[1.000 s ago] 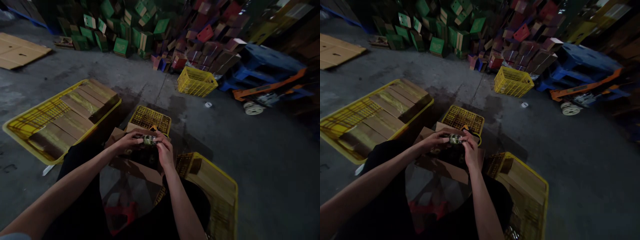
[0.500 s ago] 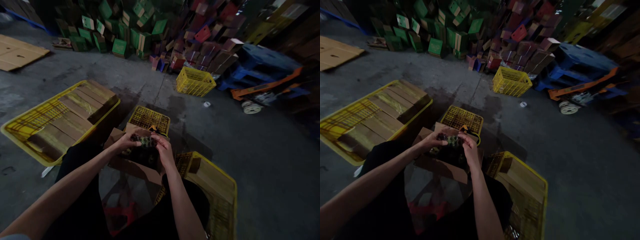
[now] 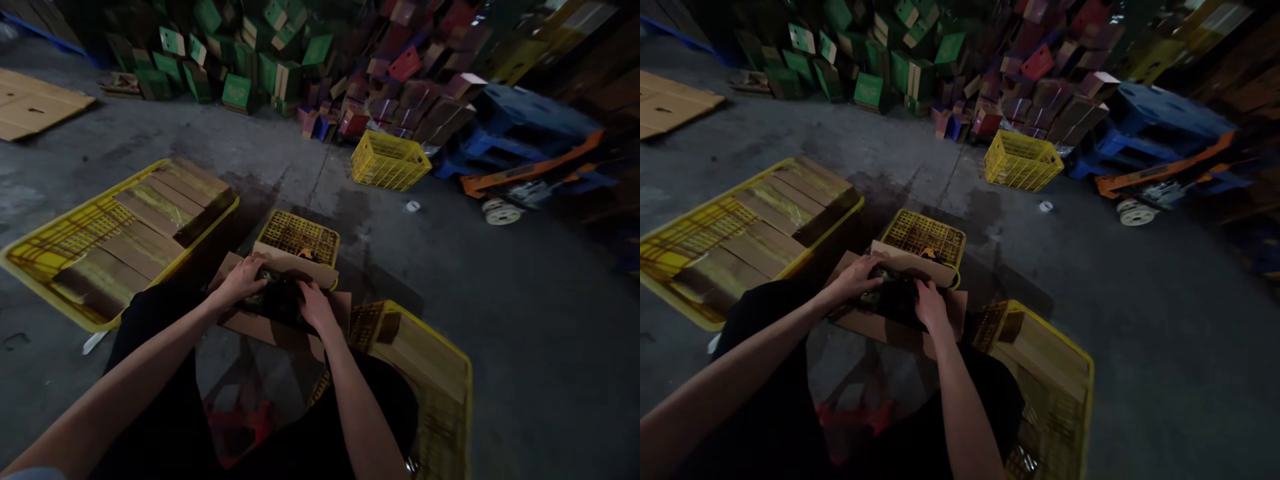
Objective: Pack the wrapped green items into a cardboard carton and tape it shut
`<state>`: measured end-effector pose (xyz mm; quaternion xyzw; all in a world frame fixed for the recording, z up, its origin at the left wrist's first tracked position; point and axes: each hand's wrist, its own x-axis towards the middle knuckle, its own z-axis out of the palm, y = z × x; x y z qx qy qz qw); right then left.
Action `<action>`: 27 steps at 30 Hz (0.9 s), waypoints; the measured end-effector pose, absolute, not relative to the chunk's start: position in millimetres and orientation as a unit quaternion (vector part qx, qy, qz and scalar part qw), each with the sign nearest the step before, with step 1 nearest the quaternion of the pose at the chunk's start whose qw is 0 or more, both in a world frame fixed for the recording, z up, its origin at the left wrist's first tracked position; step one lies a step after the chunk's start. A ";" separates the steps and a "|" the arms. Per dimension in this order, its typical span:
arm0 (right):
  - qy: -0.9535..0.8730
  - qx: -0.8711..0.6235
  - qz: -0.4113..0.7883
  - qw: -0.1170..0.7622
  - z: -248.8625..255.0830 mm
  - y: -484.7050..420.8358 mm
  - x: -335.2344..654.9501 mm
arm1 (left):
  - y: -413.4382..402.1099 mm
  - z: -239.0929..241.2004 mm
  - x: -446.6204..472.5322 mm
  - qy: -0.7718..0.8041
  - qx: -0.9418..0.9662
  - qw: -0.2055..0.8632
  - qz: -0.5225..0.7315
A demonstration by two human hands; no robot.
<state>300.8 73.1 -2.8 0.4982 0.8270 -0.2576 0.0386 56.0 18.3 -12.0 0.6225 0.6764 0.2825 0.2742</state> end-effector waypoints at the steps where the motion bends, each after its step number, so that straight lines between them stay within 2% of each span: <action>1: 0.827 0.500 -0.254 0.048 -4.8 71.2 298.9 | 17.5 -11.0 57.9 0.677 0.635 0.245 0.278; 4: 0.820 0.515 -0.241 0.060 -8.9 67.8 294.4 | 18.0 -6.5 63.6 0.674 0.660 0.179 0.279; 6: 0.815 0.527 -0.234 0.054 -8.4 68.9 293.8 | 19.8 -4.2 67.0 0.655 0.665 0.180 0.308; 11: 0.815 0.529 -0.237 -0.008 10.0 82.6 307.2 | 22.9 -5.5 75.4 0.581 0.642 0.308 0.394; 13: 0.791 0.516 -0.317 -0.088 21.5 87.4 315.8 | 23.1 -6.3 78.3 0.547 0.616 0.381 0.419; 16: 0.662 0.479 -0.534 -0.219 35.3 87.8 323.1 | 23.1 -3.5 81.9 0.481 0.555 0.493 0.465; 19: 0.546 0.449 -0.647 -0.285 41.1 82.5 320.8 | 23.6 3.4 84.2 0.445 0.494 0.565 0.489; 22: 0.535 0.449 -0.649 -0.303 41.0 79.1 316.3 | 23.9 9.5 85.1 0.442 0.461 0.604 0.477; 27: 0.609 0.470 -0.555 -0.317 36.0 80.2 318.9 | 22.1 14.0 86.3 0.467 0.440 0.602 0.475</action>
